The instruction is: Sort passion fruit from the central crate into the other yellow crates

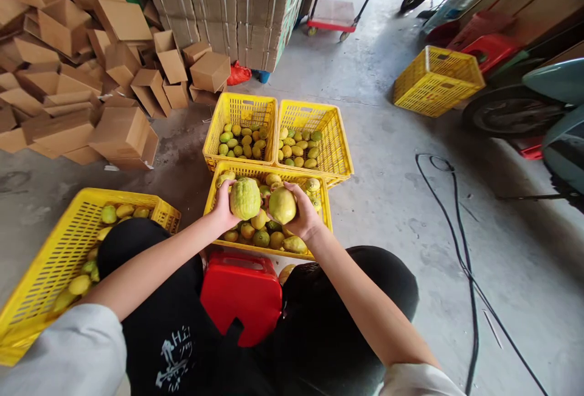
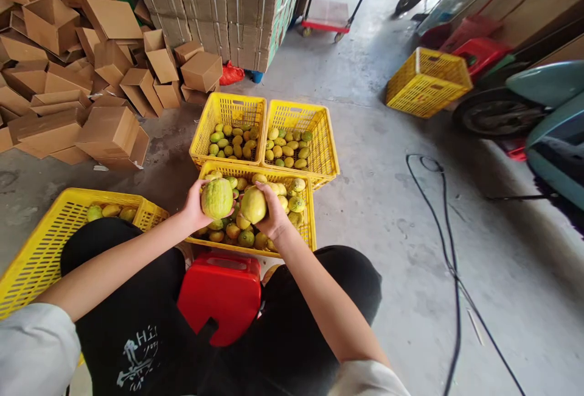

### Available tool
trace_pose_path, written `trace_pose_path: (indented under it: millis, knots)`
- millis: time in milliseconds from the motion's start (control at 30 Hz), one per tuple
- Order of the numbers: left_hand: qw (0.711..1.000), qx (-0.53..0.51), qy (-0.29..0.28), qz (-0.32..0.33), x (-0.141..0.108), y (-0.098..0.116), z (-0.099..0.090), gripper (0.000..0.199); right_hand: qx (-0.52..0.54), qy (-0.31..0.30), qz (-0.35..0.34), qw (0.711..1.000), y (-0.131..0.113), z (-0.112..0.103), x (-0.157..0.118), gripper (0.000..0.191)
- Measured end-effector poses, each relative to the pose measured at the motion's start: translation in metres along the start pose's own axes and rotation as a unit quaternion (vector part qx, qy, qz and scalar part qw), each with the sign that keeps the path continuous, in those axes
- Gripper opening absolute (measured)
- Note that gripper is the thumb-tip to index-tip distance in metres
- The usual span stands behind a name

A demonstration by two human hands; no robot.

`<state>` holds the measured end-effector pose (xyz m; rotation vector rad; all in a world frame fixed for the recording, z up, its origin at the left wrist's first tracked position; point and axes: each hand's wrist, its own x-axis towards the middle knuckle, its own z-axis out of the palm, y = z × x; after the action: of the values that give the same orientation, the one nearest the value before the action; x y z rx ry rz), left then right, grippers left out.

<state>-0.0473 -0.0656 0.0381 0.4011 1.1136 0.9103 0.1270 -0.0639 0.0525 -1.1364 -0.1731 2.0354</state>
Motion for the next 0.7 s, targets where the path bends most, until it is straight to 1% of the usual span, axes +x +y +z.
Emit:
trace_pose_path:
  millis: [67, 100, 167, 233, 300, 400, 500, 600, 700]
  knots:
    - [0.996, -0.076, 0.014, -0.045, -0.001, 0.002, 0.001, 0.042, 0.019, -0.013, 0.0, 1.0, -0.002, -0.005, 0.001, 0.02]
    - [0.993, -0.098, 0.021, -0.057, -0.002, 0.004, 0.002, 0.041, 0.028, -0.028, -0.006, 0.999, -0.003, -0.006, 0.001, 0.022]
    - [0.991, -0.121, 0.024, -0.056, -0.004, 0.009, 0.004, 0.04, 0.034, -0.064, -0.025, 0.997, -0.006, -0.009, 0.002, 0.025]
    - [0.989, -0.141, 0.019, -0.047, -0.007, 0.014, 0.006, 0.037, 0.029, -0.082, -0.05, 0.995, -0.009, -0.009, 0.002, 0.025]
    - [0.987, -0.156, 0.008, -0.036, -0.009, 0.019, 0.007, 0.032, 0.023, -0.077, -0.076, 0.994, -0.011, -0.007, 0.002, 0.023]
    - [0.986, -0.163, -0.017, -0.006, -0.009, 0.021, 0.009, 0.021, 0.036, -0.047, -0.101, 0.993, -0.012, -0.005, 0.001, 0.02]
    - [0.987, -0.153, -0.04, 0.025, -0.009, 0.018, 0.011, 0.019, 0.037, -0.045, -0.079, 0.995, -0.01, -0.005, 0.0, 0.023]
    - [0.99, -0.138, -0.03, -0.001, -0.009, 0.014, 0.012, 0.026, 0.022, -0.072, -0.032, 0.997, -0.007, -0.007, -0.001, 0.025]
    - [0.99, -0.138, -0.025, -0.026, -0.011, 0.013, 0.012, 0.031, 0.016, -0.075, -0.004, 0.997, -0.007, -0.007, -0.002, 0.026]
